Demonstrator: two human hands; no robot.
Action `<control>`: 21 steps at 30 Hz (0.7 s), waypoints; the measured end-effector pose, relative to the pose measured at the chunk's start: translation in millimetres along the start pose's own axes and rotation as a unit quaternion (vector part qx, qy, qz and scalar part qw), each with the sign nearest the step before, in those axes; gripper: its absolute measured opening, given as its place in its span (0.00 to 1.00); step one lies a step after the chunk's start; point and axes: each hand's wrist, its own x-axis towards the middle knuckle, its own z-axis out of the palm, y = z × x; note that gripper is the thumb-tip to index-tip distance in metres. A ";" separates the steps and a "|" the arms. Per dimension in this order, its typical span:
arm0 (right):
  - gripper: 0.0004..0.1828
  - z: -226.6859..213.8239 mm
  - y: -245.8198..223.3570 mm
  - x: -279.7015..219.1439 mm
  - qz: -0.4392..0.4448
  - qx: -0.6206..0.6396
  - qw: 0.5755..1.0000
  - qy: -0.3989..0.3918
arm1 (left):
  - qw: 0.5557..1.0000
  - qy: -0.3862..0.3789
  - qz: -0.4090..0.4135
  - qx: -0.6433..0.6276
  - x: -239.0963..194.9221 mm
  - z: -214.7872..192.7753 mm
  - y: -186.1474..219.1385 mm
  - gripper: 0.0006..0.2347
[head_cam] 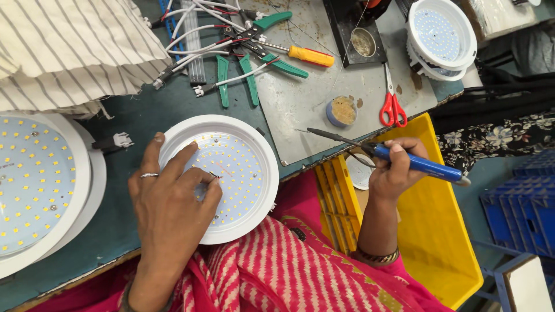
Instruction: The person uses a soldering iron to attach wires to LED modules on circular light fixtures. They repeatedly dip the iron into a small container, apply solder to connection points, and move completed units aside on the workbench.
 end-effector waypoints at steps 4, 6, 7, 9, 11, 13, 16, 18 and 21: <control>0.07 6.5 -2.2 -1.2 -0.004 -0.033 0.999 -0.034 | 1.000 0.001 0.003 -0.001 -0.5 0.5 -0.8 0.05; 0.07 9.1 -2.4 -3.3 -0.006 -0.057 0.997 -0.044 | 1.000 0.002 0.004 -0.005 -1.1 0.5 -0.9 0.05; 0.07 10.3 -1.9 -3.4 -0.007 -0.054 0.997 -0.052 | 1.000 0.002 0.004 -0.005 -1.1 0.5 -1.0 0.05; 0.06 11.8 -1.1 -2.7 -0.010 -0.052 0.996 -0.065 | 1.000 -0.001 0.004 -0.004 -0.6 0.1 -0.7 0.05; 0.05 11.9 -1.0 -1.8 -0.008 -0.057 0.996 -0.074 | 1.000 -0.002 0.003 -0.004 -0.3 -0.3 -0.4 0.05; 0.05 11.9 -0.7 -0.7 -0.010 -0.064 0.995 -0.081 | 1.000 -0.003 0.002 -0.004 -0.1 -0.2 -0.6 0.05; 0.05 11.1 -1.7 1.0 -0.016 -0.073 0.993 -0.094 | 1.000 -0.004 0.000 -0.004 -0.1 0.1 -1.1 0.05; 0.04 10.9 -2.3 2.0 -0.020 -0.072 0.991 -0.110 | 1.000 -0.006 -0.001 -0.002 0.0 0.3 -1.2 0.05; 0.04 12.3 -1.7 2.6 -0.004 -0.075 0.991 -0.113 | 1.000 -0.003 0.001 -0.009 -0.5 -0.1 -1.2 0.06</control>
